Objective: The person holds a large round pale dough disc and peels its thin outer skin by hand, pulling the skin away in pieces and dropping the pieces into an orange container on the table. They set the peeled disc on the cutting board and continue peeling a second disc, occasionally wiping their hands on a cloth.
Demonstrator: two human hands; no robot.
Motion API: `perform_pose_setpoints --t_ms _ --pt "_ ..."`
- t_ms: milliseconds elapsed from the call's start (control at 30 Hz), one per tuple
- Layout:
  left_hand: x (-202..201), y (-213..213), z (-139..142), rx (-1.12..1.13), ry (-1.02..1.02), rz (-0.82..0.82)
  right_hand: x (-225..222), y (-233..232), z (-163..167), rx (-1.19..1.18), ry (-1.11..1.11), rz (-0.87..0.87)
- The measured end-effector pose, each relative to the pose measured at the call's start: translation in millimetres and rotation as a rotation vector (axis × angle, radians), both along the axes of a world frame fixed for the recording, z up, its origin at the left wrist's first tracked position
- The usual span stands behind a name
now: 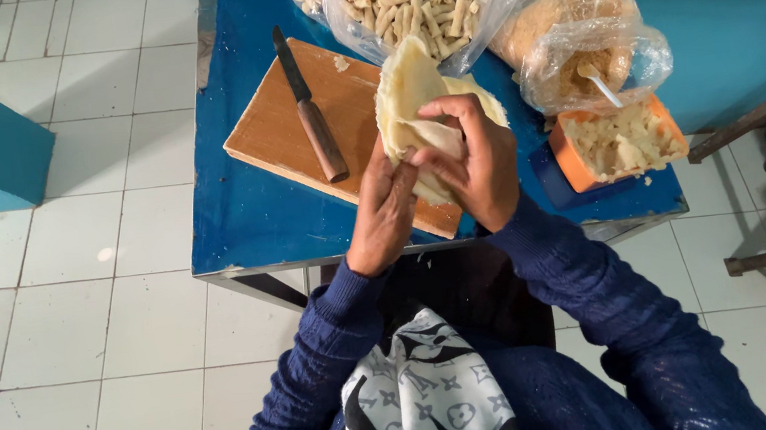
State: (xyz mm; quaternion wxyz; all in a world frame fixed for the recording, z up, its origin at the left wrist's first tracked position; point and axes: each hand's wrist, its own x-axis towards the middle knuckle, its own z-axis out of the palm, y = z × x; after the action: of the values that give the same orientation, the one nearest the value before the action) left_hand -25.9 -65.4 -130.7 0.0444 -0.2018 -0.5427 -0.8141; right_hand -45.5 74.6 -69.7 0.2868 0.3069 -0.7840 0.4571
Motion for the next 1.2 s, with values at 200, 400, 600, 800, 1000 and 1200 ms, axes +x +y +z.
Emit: perform_pose_setpoints --t_ms 200,400,600,800,1000,1200 --pt "2.7 -4.0 29.9 0.003 -0.143 -0.029 -12.8 24.9 14.0 0.094 -0.256 -0.133" --pt "3.2 -18.5 46.7 0.247 -0.245 -0.086 -34.9 61.3 13.7 -0.618 -0.766 0.246" --pt "-1.1 -21.8 54.9 0.221 -0.240 -0.067 -23.4 64.2 -6.7 -0.886 -0.917 0.402" --pt "-6.3 -31.2 44.6 0.290 -0.301 -0.096 -24.2 77.9 -33.2 -0.965 -1.209 0.504" --pt "-11.6 -41.7 33.8 0.416 -0.314 -0.100 -13.0 101.5 -73.1 -1.468 -1.279 0.881" --pt "-7.1 -47.6 33.9 0.510 -0.341 -0.019 -3.2 129.5 -74.1 -1.364 -1.077 0.606"
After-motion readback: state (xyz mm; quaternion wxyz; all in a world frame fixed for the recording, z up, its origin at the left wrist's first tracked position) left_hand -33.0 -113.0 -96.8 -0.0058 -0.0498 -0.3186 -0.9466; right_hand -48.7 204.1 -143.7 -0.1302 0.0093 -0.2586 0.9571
